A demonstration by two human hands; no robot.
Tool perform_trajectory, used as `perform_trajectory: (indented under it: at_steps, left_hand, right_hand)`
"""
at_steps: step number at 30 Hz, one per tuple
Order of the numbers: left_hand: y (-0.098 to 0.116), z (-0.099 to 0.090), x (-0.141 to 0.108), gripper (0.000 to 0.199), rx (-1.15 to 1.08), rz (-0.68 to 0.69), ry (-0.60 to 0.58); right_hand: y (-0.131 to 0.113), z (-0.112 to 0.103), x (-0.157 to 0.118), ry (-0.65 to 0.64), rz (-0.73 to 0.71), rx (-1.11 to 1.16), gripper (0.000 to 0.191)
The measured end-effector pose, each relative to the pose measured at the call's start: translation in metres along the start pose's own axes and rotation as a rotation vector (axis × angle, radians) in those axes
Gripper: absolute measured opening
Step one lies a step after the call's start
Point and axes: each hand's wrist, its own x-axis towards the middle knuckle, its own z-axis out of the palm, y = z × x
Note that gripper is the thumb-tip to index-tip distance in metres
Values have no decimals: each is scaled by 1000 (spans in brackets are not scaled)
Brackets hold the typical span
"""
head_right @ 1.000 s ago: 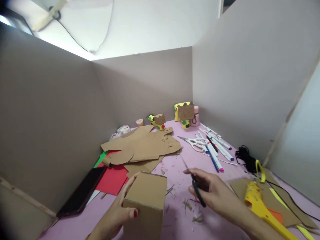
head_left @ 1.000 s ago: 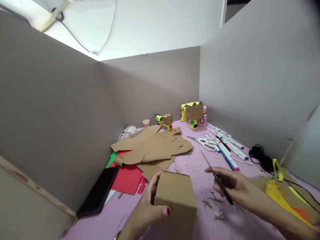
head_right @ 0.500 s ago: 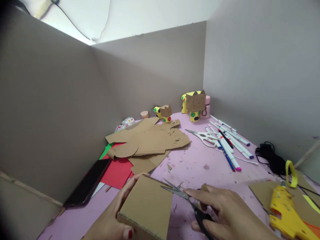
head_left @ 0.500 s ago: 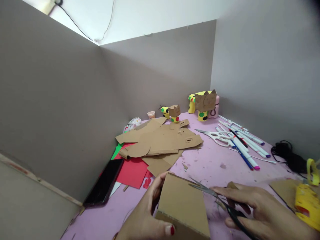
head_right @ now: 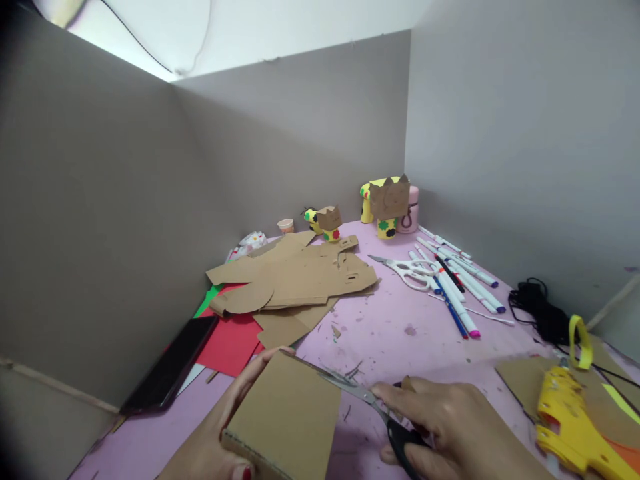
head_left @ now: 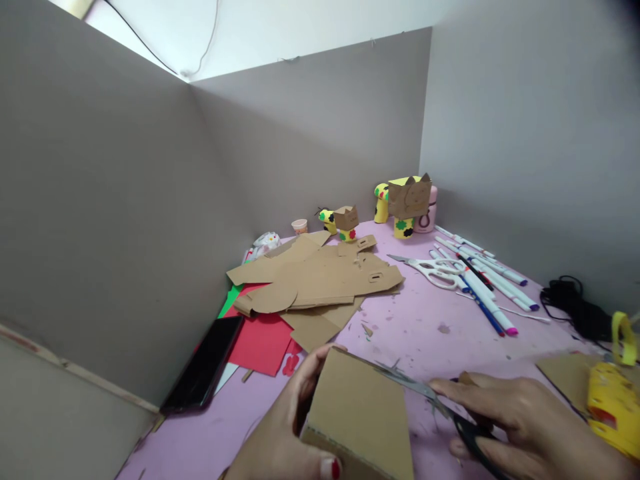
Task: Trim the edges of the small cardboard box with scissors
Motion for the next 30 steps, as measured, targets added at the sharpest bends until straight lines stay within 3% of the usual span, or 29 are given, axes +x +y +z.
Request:
perform_trajectory:
  at_steps: [10, 16, 30]
  left_hand:
    - [1, 1, -7, 110, -43, -14, 4]
    - [1, 1, -6, 109, 12, -14, 7]
    - [-3, -4, -6, 111, 8, 13, -19]
  right_hand:
    - [6, 2, -7, 74, -29, 6, 37]
    - [3, -1, -6, -54, -10, 2, 24]
    - [8, 8, -11, 23, -58, 16, 31]
